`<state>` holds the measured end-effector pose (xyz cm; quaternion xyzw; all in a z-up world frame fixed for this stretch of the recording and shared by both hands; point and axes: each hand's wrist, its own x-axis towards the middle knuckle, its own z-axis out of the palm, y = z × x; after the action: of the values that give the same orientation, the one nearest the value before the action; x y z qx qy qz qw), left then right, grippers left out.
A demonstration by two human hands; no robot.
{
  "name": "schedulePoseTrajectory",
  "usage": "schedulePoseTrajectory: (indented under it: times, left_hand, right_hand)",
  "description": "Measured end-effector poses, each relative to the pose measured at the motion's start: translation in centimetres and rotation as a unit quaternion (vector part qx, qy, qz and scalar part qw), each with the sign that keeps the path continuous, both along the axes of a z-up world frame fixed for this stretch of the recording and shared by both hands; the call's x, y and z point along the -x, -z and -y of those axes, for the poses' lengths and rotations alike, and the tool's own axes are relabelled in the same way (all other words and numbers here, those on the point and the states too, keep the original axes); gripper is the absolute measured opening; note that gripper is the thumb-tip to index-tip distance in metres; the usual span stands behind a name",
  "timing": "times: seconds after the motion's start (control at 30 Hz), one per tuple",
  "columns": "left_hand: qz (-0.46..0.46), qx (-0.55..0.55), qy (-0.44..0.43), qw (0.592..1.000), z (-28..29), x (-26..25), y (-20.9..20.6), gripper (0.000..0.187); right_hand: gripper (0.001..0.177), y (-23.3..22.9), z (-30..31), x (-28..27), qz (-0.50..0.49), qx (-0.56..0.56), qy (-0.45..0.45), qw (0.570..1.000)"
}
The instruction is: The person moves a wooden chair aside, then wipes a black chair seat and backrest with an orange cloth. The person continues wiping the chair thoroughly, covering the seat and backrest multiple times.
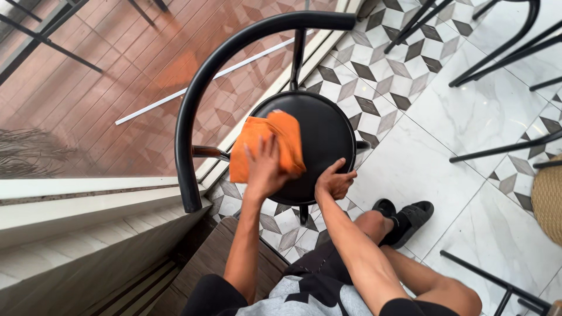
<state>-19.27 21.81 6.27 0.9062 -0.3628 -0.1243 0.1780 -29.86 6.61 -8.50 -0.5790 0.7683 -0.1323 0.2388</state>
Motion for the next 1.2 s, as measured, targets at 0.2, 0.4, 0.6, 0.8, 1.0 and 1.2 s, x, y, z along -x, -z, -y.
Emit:
schedulePoseTrajectory:
  times: [0.2,0.4,0.6,0.8,1.0,1.2]
  left_hand:
    - [0.082,-0.030,0.100,0.991,4.0,4.1,4.6,0.085]
    - [0.186,0.084,0.003,0.979,8.2,-5.8,10.9,0.060]
    - [0.216,0.033,-0.048,0.975,10.2,-5.3,12.1,0.065]
    - [0.203,0.075,0.112,0.970,13.9,-3.5,11.8,0.065]
    - [0.185,0.079,-0.007,0.979,10.7,-7.8,11.4,0.070]
    - [0.195,0.038,-0.153,0.968,5.5,-4.6,10.7,0.069]
  right_hand:
    - [0.067,0.5,0.0,1.6,0.095,0.010,0.002,0.995]
    - [0.065,-0.6,0.2,1.1,0.078,-0.024,0.013,0.997]
    - [0.064,-1.6,0.4,0.3,0.040,-0.016,0.030,0.999]
    - [0.064,-1.4,0.2,0.4,0.063,-0.015,0.017,0.998]
    - [0.067,-1.1,0.3,0.4,0.077,-0.024,0.026,0.996]
    - [0.067,-0.7,0.4,0.0,0.060,-0.029,0.037,0.997]
